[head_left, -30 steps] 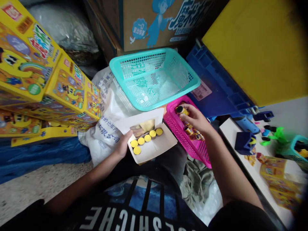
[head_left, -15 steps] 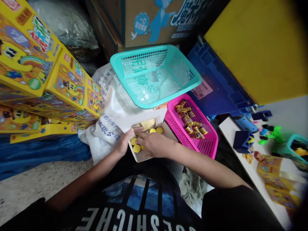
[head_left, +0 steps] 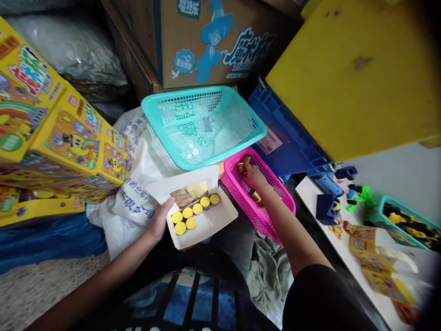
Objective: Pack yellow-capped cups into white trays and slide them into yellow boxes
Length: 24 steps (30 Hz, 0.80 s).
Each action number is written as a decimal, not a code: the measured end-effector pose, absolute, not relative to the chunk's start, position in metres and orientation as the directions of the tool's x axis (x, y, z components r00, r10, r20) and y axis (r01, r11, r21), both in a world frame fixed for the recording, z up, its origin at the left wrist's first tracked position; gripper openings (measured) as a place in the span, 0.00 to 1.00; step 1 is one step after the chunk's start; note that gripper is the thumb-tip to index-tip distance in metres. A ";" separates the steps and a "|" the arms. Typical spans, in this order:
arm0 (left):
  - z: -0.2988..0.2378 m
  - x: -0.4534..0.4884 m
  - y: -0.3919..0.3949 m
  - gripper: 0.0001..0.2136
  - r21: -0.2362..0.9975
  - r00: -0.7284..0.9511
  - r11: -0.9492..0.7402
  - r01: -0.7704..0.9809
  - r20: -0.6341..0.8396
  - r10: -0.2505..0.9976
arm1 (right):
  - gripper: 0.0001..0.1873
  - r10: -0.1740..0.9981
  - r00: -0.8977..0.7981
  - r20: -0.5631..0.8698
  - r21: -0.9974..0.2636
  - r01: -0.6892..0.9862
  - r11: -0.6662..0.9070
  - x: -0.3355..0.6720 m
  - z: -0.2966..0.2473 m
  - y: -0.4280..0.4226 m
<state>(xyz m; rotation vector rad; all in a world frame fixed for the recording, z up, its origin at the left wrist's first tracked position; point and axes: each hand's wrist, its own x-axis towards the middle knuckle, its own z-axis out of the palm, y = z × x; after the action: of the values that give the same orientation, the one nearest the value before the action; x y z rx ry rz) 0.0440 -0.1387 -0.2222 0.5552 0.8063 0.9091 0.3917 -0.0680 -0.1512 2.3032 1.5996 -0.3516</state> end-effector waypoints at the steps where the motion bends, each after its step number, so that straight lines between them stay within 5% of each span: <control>1: -0.223 0.044 -0.139 0.25 0.713 0.359 0.513 -0.478 -0.375 0.855 | 0.28 0.844 0.370 -0.388 0.132 0.929 -0.347 0.390 -0.156 -0.070; 5: -0.223 0.045 -0.139 0.25 0.710 0.354 0.517 -0.478 -0.383 0.853 | 0.19 0.762 0.385 -0.520 0.127 0.918 -0.376 0.391 -0.154 -0.082; 10: -0.217 0.045 -0.138 0.25 0.722 0.346 0.525 -0.451 -0.401 0.848 | 0.05 0.723 0.247 -0.646 -0.051 0.930 -0.363 0.400 -0.112 -0.107; 13: -0.215 0.044 -0.138 0.25 0.744 0.357 0.505 -0.437 -0.372 0.857 | 0.15 0.860 0.063 -0.507 -0.385 0.876 -0.291 0.383 -0.067 -0.127; 16: -0.213 0.044 -0.140 0.24 0.764 0.366 0.484 -0.426 -0.344 0.865 | 0.17 0.937 -0.239 -0.254 -0.613 0.789 0.035 0.335 -0.035 -0.142; 20: -0.213 0.044 -0.141 0.24 0.764 0.385 0.475 -0.438 -0.318 0.866 | 0.12 0.743 -0.548 -0.383 -0.356 0.830 0.428 0.250 -0.056 -0.146; 22: -0.213 0.044 -0.142 0.24 0.779 0.380 0.456 -0.430 -0.302 0.874 | 0.16 0.667 -0.557 -0.494 -0.226 0.824 0.520 0.220 -0.078 -0.146; 24: -0.213 0.043 -0.142 0.25 0.803 0.362 0.432 -0.410 -0.292 0.886 | 0.24 0.652 -0.570 -0.500 -0.224 0.812 0.539 0.208 -0.090 -0.146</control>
<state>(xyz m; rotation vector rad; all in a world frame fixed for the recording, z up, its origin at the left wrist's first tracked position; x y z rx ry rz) 0.0431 -0.1424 -0.2133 0.6975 0.8080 0.9271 0.2083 -0.1462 -0.0895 1.2041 2.4232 -0.6232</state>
